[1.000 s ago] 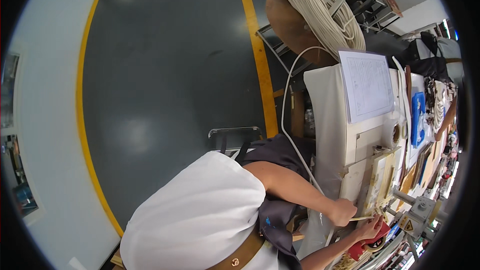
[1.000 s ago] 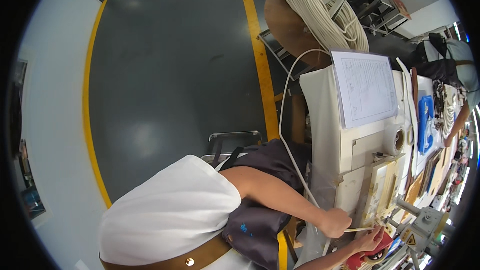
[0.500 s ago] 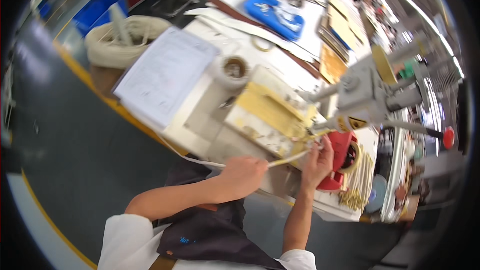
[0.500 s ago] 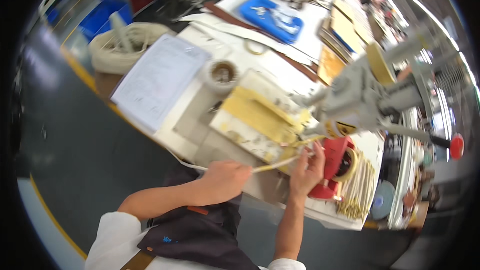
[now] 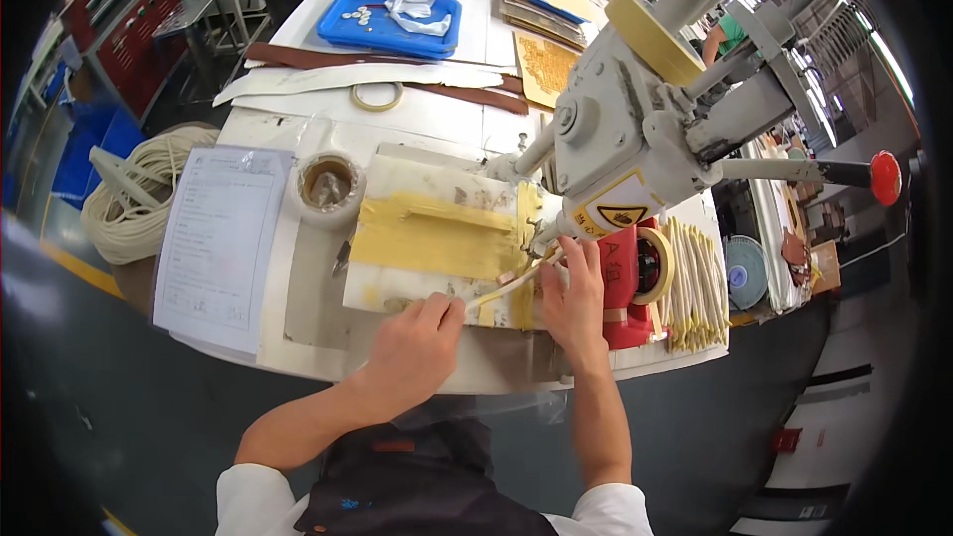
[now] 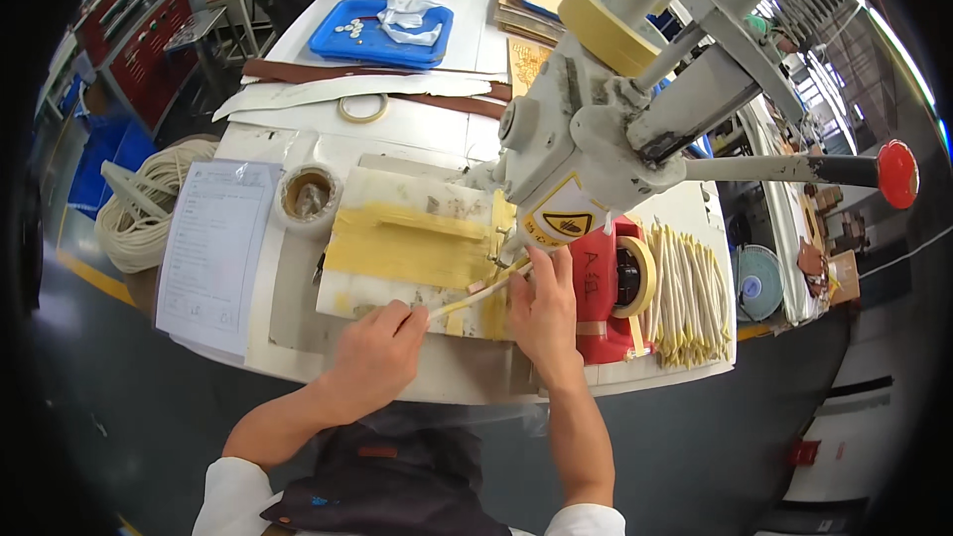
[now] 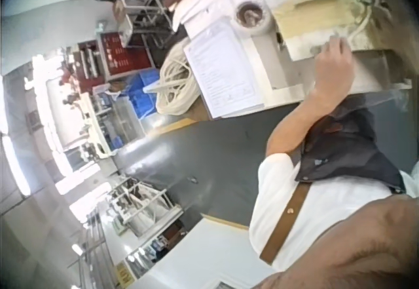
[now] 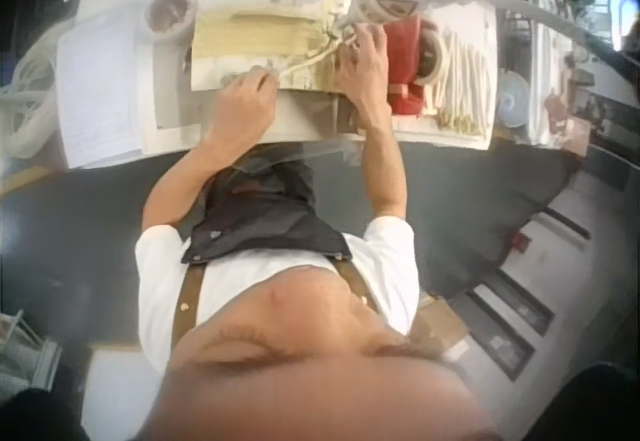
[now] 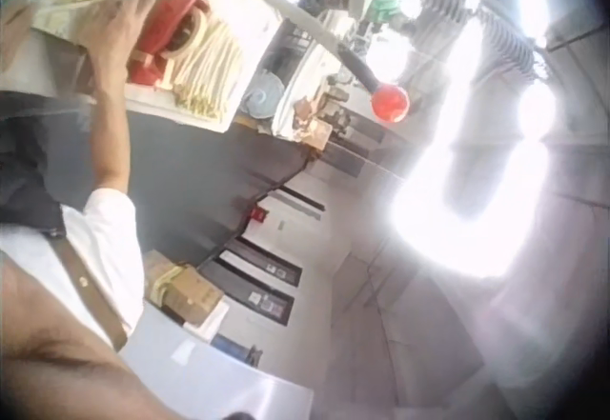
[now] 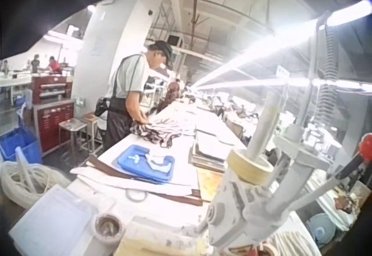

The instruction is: The person repeatedly picks up white cables and yellow plastic tips, inserts the tips into the cable ends, and uses a red-handled press machine to secure them. The finished cables are placed in a pile on the table. The process is repeated for multiple units throughout the clip.

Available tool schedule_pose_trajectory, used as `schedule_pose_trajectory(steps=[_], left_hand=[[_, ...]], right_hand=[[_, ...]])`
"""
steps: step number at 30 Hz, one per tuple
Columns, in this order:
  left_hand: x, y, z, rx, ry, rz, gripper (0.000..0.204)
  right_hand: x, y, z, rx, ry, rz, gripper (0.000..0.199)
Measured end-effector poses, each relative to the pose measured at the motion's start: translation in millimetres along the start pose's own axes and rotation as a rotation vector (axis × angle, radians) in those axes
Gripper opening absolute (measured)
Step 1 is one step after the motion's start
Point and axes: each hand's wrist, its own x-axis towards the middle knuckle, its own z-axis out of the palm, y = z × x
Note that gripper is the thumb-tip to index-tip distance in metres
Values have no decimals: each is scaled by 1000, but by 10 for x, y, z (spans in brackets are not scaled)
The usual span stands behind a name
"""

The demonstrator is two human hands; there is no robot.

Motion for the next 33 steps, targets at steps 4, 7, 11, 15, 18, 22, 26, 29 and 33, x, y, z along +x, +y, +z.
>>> schedule_pose_trajectory(steps=[4,7,11,15,18,22,26,29,33], left_hand=[[89,-57,69,-9,24,9,20],[178,-87,109,37,-34,-10,18],[259,-152,192,16,-32,35,22],[282,-168,188,7,-32,112,29],[296,-173,187,-11,-37,90,28],[328,-177,138,-39,-58,77,26],[329,-170,122,-40,-27,75,24],[329,-164,121,-43,-5,81,24],[319,-163,113,-51,27,92,25]], right_hand=[[9,53,18,16,15,7,37],[160,-47,21,36,-15,35,34],[175,67,75,-100,-85,48,31],[135,139,101,-173,37,-17,26],[140,169,134,-186,61,-2,25],[110,182,159,-185,79,24,24],[98,163,147,-230,61,24,28],[78,169,176,-213,108,21,29],[111,99,125,-215,68,36,27]])
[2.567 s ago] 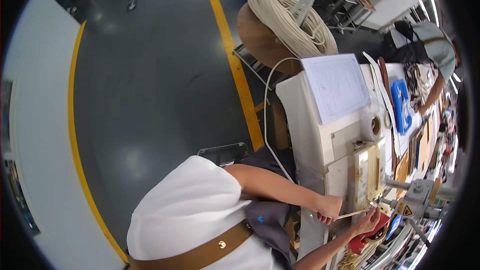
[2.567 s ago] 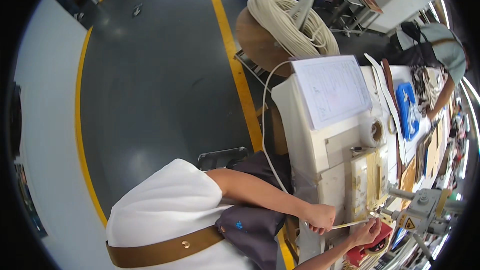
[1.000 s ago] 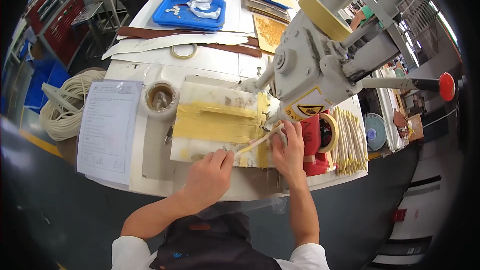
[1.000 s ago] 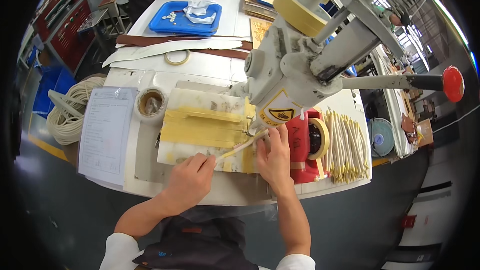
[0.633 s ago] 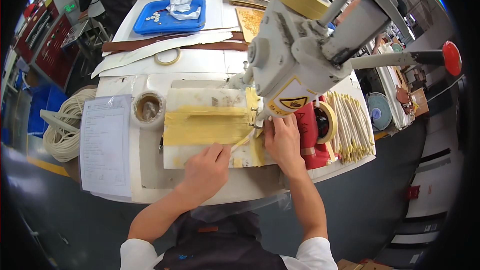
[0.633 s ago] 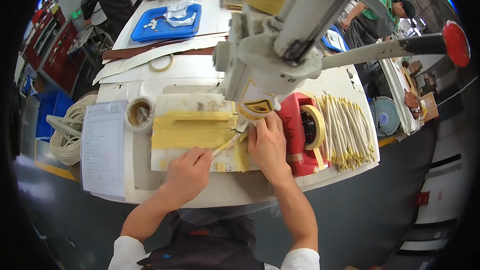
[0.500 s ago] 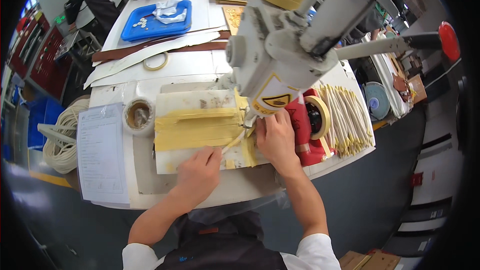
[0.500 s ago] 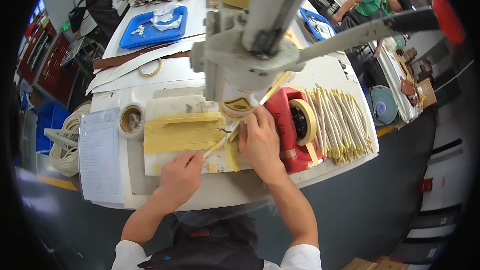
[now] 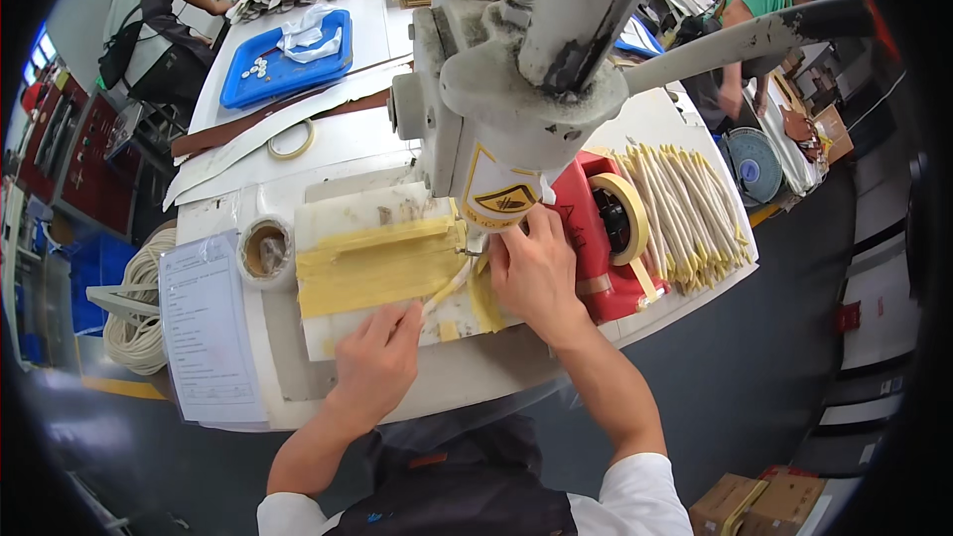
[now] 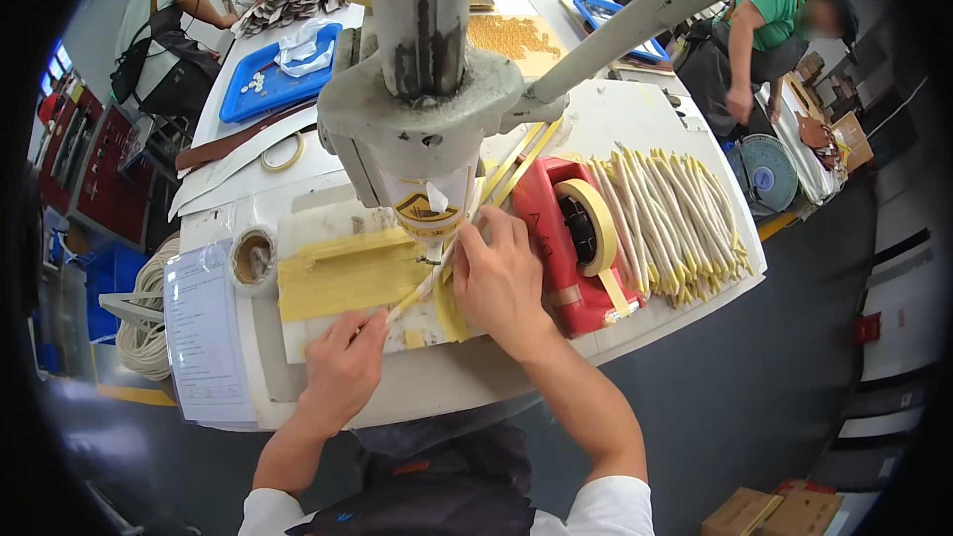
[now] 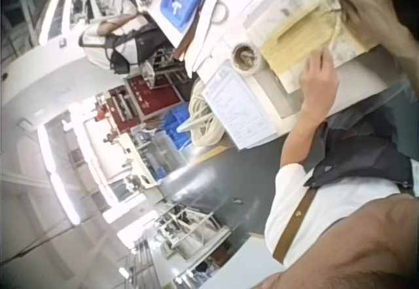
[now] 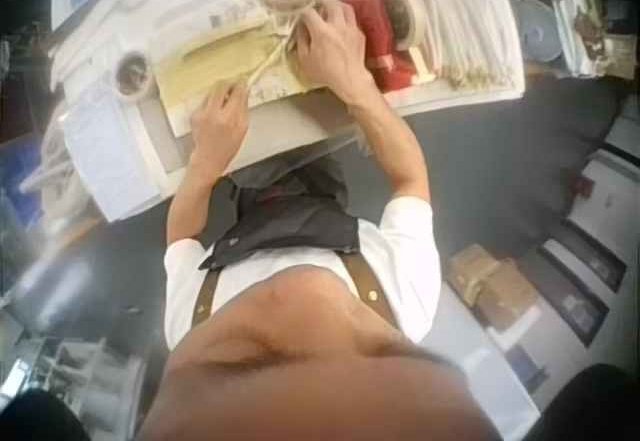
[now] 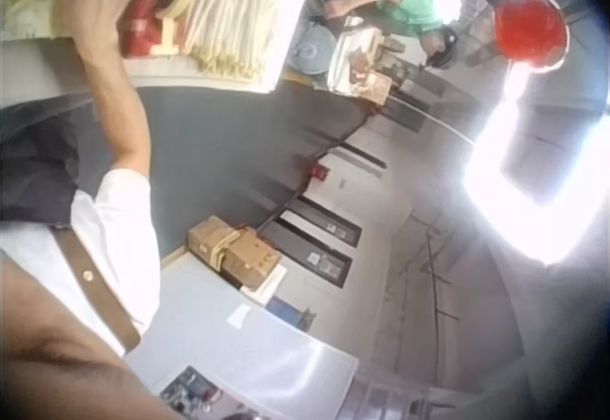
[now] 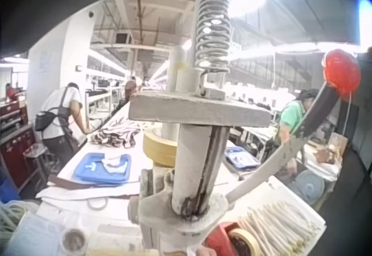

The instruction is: The person repeatedly picks up white cables and yellow plastic tips, inserts the tips into the cable ends, and uses a red-handled press machine to secure them. The finished cables are placed in a pile on the table. The process is repeated for multiple units throughout the clip.

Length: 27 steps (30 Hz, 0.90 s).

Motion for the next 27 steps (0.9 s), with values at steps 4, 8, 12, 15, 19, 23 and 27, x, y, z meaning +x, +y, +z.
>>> schedule_pose_trajectory(steps=[4,8,12,15,19,23,27], left_hand=[[-5,-16,44,-6,41,20,23],[-7,8,42,-19,33,-28,23],[10,14,39,-11,36,-20,22],[9,38,32,-8,28,-25,21],[13,47,17,3,20,-34,21],[32,49,3,12,-12,-30,22],[49,48,-20,33,-62,-19,30]], right_hand=[[43,60,19,35,25,-4,28],[14,80,69,79,64,2,29],[3,41,19,-9,-11,11,32],[15,59,27,-4,-24,40,34],[9,68,42,-15,1,20,35],[5,99,82,9,33,13,34],[-2,142,107,-41,19,-33,36]])
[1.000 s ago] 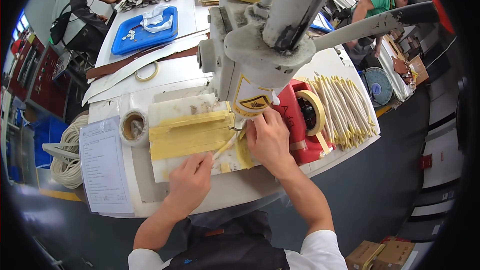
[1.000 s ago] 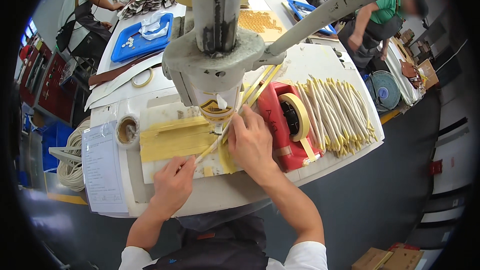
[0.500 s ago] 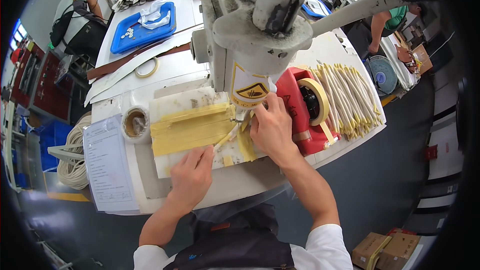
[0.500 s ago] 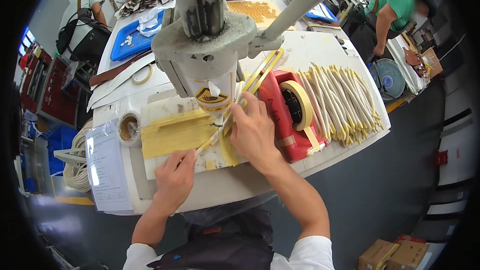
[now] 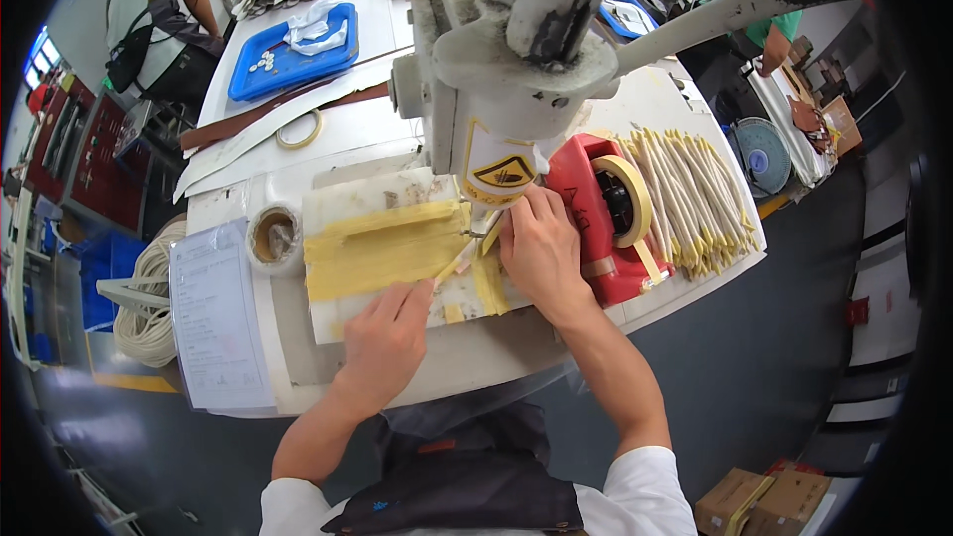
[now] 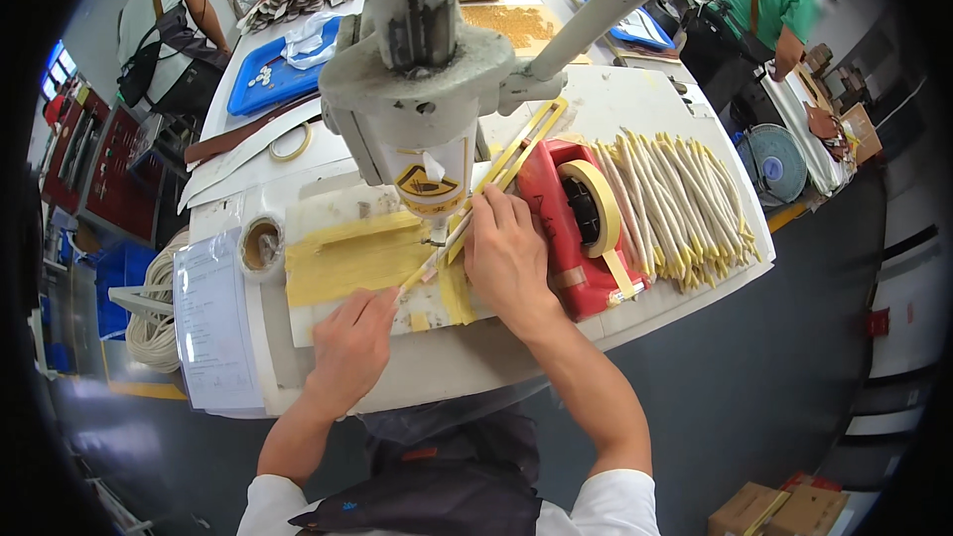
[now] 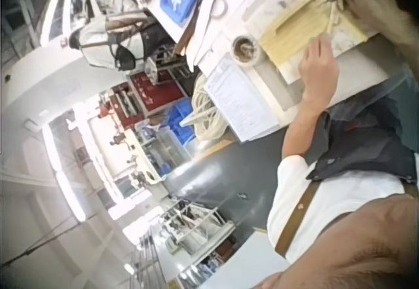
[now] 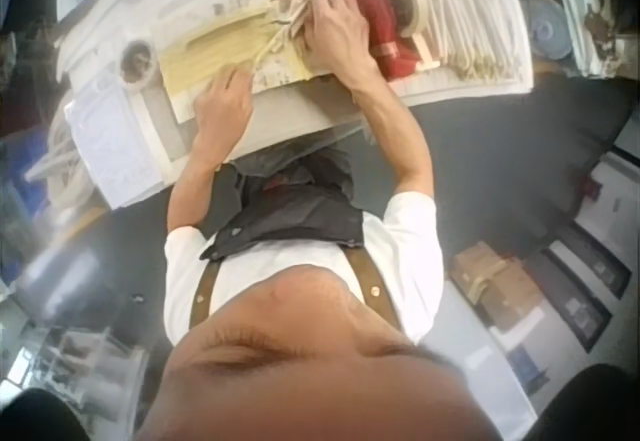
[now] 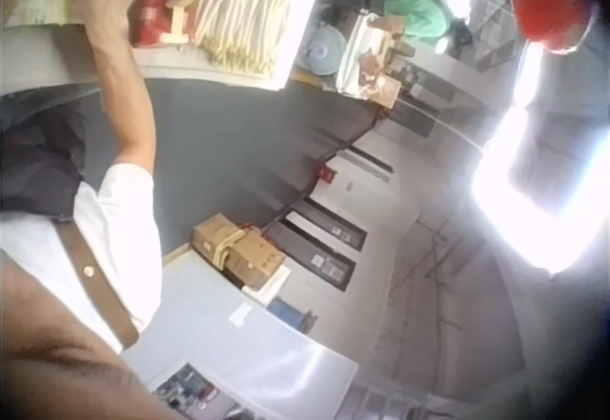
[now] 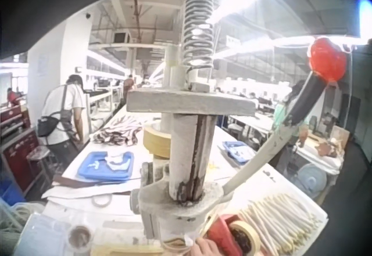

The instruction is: The person repeatedly picks up white cables and yellow plastic tips, inserts the tips into the cable ends, and uses a red-handled press machine to secure them. The finished cables are placed in a pile on the table. The process is repeated for multiple units throughout the clip.

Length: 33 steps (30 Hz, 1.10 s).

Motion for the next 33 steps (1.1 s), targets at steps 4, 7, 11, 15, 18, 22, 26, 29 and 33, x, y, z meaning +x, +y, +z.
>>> schedule_pose_trajectory(steps=[4,7,11,15,18,22,26,29,33], left_hand=[[3,-50,-7,-7,-86,-55,35],[16,-66,21,-13,-77,-63,37],[73,-84,95,-66,-97,-59,39],[130,-60,165,-62,-97,-26,38],[163,-64,196,-64,-106,-28,37],[203,-89,237,-99,-83,-18,31],[259,-55,268,-132,-90,-35,26],[272,-35,277,-128,-89,-55,27],[245,-7,211,-183,-59,-93,32]], right_hand=[[-13,-37,-15,-11,-29,9,33],[17,-86,-62,-1,-42,27,28],[18,-101,-83,32,-73,67,26],[32,-114,-97,9,-86,70,27],[33,-132,-112,17,-98,58,29],[39,-159,-72,29,-3,41,19],[44,-144,-66,21,-19,48,20],[47,-123,-68,5,-34,44,19],[52,-152,-79,9,-35,38,16]])
